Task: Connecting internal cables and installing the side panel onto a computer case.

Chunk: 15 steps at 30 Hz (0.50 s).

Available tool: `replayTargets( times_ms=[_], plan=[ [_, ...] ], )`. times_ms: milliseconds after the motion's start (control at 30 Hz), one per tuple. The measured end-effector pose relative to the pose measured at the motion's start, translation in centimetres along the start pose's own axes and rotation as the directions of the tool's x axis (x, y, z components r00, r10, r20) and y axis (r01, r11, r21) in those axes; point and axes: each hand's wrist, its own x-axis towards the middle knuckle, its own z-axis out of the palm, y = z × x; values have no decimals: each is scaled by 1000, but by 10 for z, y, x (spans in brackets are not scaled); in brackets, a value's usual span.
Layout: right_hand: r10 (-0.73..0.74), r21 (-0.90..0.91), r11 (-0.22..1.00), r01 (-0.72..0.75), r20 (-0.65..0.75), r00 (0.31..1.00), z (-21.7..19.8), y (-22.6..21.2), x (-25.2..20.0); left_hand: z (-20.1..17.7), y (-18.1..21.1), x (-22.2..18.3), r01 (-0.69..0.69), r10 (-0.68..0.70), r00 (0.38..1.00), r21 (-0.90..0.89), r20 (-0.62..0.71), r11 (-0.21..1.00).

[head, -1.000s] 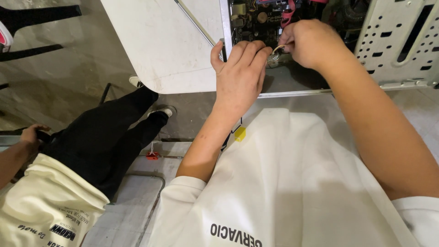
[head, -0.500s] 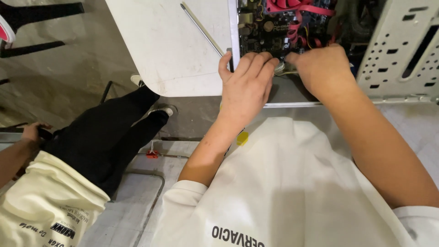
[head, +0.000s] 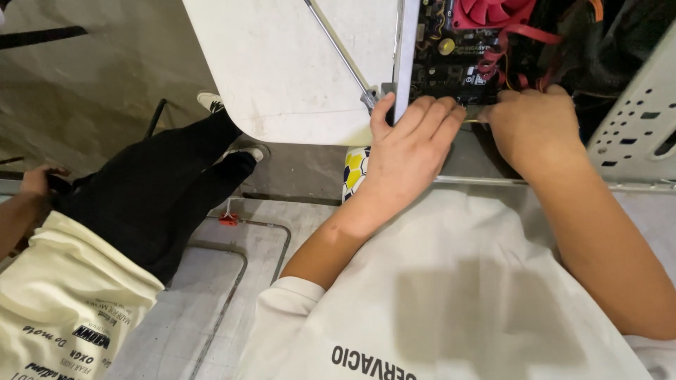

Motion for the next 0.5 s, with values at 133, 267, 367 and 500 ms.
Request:
replayTargets(
  times_ms=[133,267,367,500],
  plan=[
    [10,11,1000,-11,129,992,-1,2,4,1,-2,1,-7,7,1000,2,11,1000],
    [55,175,984,-29,-148,987,4,3,-2,0,-2,1,-14,14,1000,3,20,1000],
    [65,297,955,-21,-139,988,-11,2,-5,-1,-2,2,-9,9,999,4,31,1000],
    [166,394,907,-146,-16,986,-9,1,10,-3,-1,4,-4,3,999,8,37,1000]
  ],
)
